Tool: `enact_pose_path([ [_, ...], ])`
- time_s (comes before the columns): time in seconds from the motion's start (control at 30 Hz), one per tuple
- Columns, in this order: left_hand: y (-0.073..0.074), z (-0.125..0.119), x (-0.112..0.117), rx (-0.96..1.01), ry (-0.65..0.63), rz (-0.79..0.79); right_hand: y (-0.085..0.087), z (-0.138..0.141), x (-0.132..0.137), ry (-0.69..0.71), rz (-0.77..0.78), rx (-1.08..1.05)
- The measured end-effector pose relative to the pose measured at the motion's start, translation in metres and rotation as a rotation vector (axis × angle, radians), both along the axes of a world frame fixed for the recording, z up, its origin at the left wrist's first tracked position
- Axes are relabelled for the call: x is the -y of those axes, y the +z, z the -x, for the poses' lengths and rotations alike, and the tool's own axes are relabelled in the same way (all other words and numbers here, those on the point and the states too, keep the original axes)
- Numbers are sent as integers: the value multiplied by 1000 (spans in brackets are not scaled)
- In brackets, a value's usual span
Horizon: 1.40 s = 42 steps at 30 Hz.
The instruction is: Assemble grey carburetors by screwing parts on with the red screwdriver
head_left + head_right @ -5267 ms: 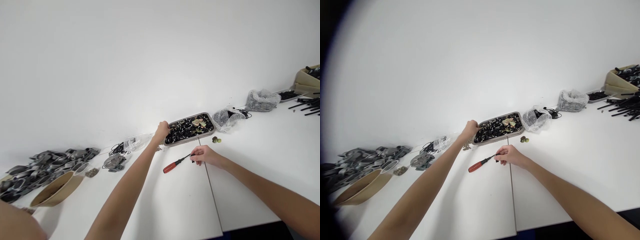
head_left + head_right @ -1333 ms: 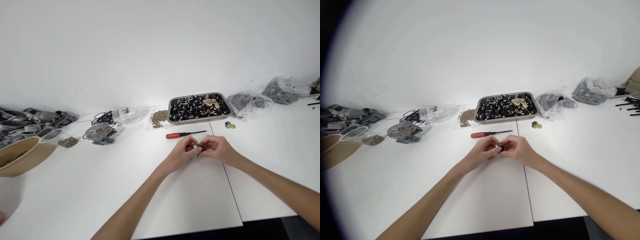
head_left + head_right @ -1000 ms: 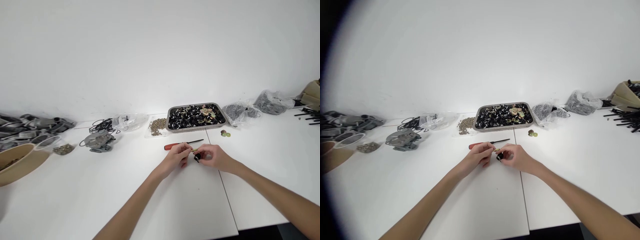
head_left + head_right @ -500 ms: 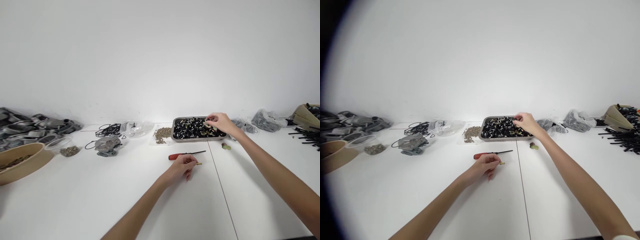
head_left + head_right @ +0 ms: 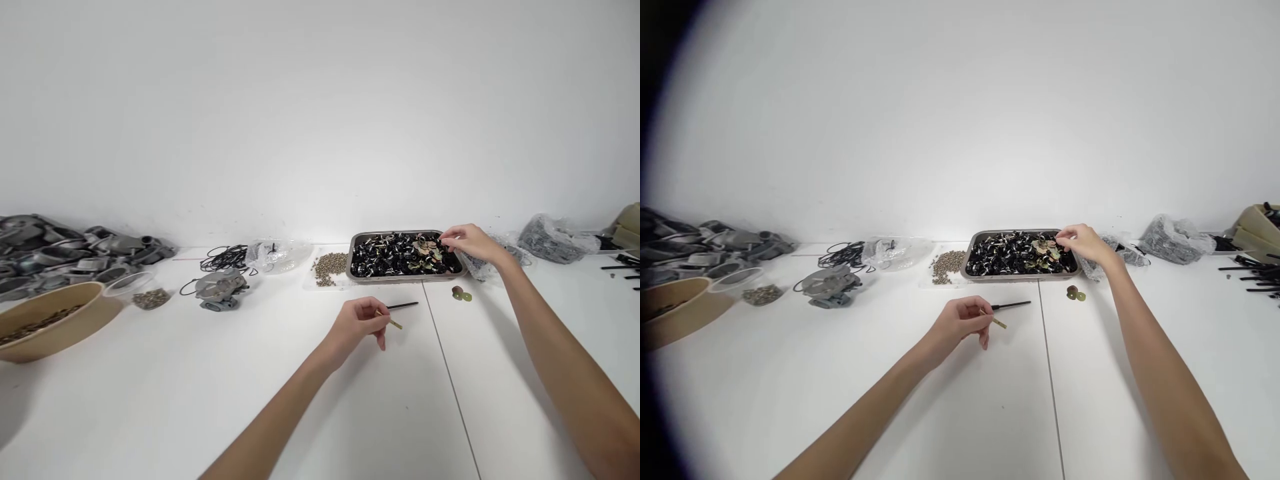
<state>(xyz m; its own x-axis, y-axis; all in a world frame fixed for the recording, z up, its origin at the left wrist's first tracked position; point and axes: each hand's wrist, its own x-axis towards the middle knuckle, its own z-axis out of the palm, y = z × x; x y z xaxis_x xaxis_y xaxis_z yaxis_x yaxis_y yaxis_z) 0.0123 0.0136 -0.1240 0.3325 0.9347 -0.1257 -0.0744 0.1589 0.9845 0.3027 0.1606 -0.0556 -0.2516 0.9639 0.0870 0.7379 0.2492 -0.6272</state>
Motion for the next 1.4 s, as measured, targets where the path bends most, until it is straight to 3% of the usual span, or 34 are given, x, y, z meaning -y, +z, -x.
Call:
enact_pose_path([
  [0.17, 4, 8, -5, 18, 8, 20, 1, 3, -1, -27, -38, 25],
  [0.37, 2, 6, -6, -62, 117, 3, -35, 32, -6, -36, -103, 89],
  [0.47, 2, 4, -7, -2, 203, 1, -47, 43, -8, -15, -126, 71],
  [0.57, 3, 4, -8, 101, 314, -38, -43, 44, -7, 13, -128, 31],
  [0.7, 9, 8, -9, 141, 414, -65, -24, 43, 0, 43, -72, -59],
  [0.83, 15, 15, -11, 190, 493, -118, -11, 58, 15, 211, 69, -277],
  [1.07, 16, 24, -15, 212, 584, -229, -19, 115, 47, 540, 212, -271],
  [1.2, 12, 25, -16, 137, 564, -290, -23, 132, 61, 561, 242, -321],
  [1.4, 9, 21, -13, -8, 510, -375, -18, 137, 71, 509, 254, -564],
])
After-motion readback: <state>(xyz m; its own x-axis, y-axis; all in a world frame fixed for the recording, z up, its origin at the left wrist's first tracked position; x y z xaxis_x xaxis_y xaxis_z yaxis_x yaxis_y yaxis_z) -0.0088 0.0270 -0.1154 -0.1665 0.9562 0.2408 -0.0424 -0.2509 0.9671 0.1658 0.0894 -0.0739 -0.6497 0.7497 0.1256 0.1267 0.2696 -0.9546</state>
